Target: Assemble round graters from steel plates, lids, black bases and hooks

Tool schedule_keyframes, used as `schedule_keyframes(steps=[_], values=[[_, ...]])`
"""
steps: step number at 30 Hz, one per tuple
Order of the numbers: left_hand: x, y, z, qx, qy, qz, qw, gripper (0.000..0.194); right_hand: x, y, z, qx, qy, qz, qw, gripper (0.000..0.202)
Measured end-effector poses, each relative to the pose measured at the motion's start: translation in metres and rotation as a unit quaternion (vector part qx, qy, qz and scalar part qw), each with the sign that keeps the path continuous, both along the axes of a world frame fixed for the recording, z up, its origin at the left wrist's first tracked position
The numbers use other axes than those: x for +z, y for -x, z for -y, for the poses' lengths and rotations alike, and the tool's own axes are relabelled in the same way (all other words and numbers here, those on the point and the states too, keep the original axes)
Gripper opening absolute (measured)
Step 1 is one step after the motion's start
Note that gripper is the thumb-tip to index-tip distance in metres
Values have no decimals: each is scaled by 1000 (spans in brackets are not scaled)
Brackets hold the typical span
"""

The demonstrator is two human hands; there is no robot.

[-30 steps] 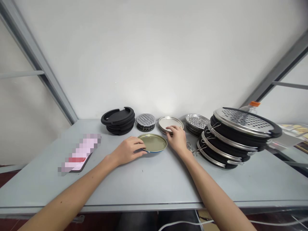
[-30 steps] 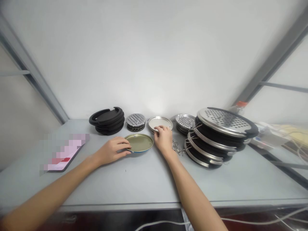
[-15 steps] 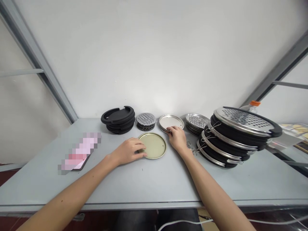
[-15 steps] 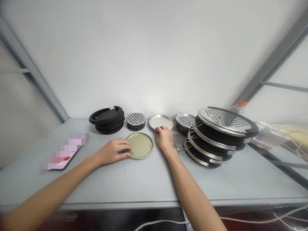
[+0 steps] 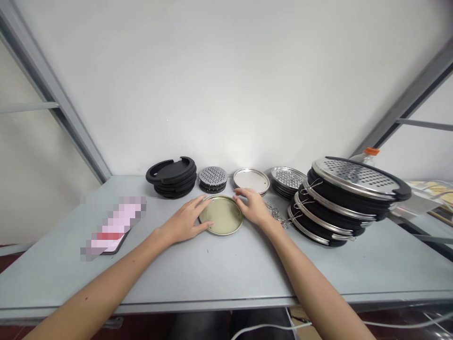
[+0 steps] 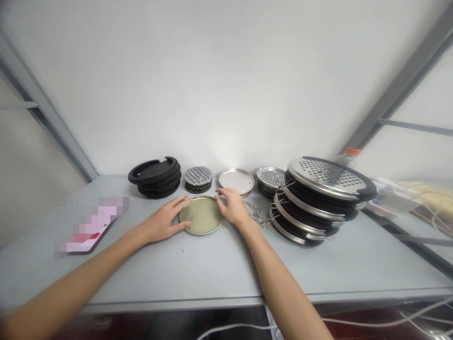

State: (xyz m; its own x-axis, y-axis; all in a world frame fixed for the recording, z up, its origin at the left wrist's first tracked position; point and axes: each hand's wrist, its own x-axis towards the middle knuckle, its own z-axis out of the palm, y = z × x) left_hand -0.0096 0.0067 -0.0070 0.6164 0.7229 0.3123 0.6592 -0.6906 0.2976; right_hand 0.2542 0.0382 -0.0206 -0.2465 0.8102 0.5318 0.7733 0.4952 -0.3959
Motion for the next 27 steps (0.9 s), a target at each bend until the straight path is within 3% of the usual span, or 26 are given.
schedule_keyframes(steps=[2, 5, 20, 27], values=[[-2, 1, 0, 7, 17, -17, 1000, 77, 0, 5, 3, 60, 33, 8, 998, 27], [-4, 3, -1, 3, 26, -36, 999, 83, -1, 10, 5, 96, 57, 30, 993, 25], [1, 10, -7, -6, 51, -60, 997, 69, 2, 9, 6, 6, 68, 29, 997, 21], [-1, 12, -6, -14, 69, -73, 995, 88, 1, 10, 6, 15, 70, 17, 997, 21]])
